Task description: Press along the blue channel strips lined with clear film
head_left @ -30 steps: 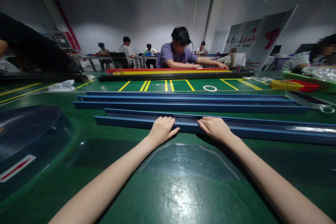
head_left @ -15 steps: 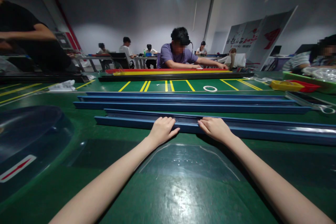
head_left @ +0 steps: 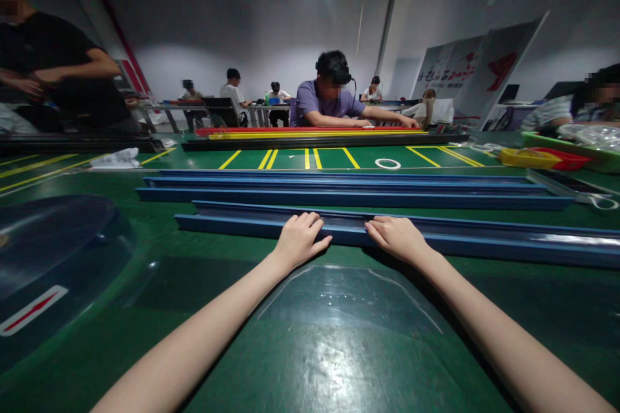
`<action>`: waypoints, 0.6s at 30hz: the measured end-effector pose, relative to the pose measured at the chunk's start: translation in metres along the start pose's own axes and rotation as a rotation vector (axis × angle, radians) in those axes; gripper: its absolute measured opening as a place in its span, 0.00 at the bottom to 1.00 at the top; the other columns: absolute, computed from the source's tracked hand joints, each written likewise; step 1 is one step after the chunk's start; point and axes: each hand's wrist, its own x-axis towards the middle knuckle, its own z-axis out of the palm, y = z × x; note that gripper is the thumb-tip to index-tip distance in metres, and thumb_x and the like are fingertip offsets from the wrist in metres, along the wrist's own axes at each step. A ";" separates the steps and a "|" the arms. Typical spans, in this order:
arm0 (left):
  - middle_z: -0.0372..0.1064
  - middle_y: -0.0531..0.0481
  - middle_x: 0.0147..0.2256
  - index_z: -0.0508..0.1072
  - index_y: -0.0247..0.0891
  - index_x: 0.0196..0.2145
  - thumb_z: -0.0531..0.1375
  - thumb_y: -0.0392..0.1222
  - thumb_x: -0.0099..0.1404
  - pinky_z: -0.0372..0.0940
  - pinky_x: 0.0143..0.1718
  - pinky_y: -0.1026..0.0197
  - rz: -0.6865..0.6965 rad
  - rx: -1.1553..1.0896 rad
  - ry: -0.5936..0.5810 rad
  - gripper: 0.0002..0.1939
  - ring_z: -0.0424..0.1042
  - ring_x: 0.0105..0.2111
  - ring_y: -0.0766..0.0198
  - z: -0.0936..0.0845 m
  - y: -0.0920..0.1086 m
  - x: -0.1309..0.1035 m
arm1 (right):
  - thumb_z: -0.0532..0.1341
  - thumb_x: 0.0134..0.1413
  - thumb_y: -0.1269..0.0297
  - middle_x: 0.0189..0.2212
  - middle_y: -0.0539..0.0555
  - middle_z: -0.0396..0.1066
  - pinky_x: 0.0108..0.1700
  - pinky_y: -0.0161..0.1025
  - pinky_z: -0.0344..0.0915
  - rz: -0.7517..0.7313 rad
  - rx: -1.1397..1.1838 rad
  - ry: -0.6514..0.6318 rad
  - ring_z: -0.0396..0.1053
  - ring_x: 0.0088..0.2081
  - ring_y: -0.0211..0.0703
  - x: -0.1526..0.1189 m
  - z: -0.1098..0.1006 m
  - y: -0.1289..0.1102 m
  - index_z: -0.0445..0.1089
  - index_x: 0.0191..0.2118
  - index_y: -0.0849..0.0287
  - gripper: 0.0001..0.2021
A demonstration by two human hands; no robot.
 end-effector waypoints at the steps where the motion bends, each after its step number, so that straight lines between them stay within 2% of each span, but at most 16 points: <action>1: 0.66 0.46 0.40 0.67 0.37 0.36 0.51 0.50 0.61 0.57 0.35 0.59 -0.001 -0.004 0.006 0.14 0.65 0.37 0.60 0.000 0.000 0.000 | 0.38 0.61 0.59 0.30 0.54 0.71 0.27 0.34 0.51 -0.002 0.000 0.001 0.68 0.31 0.38 0.000 0.000 0.000 0.70 0.31 0.59 0.24; 18: 0.68 0.47 0.40 0.67 0.36 0.35 0.52 0.50 0.61 0.58 0.36 0.59 -0.011 -0.017 0.004 0.14 0.65 0.40 0.60 0.001 0.000 0.000 | 0.38 0.61 0.59 0.29 0.53 0.71 0.26 0.34 0.49 -0.011 -0.011 0.036 0.68 0.30 0.38 0.000 0.002 0.001 0.69 0.30 0.59 0.24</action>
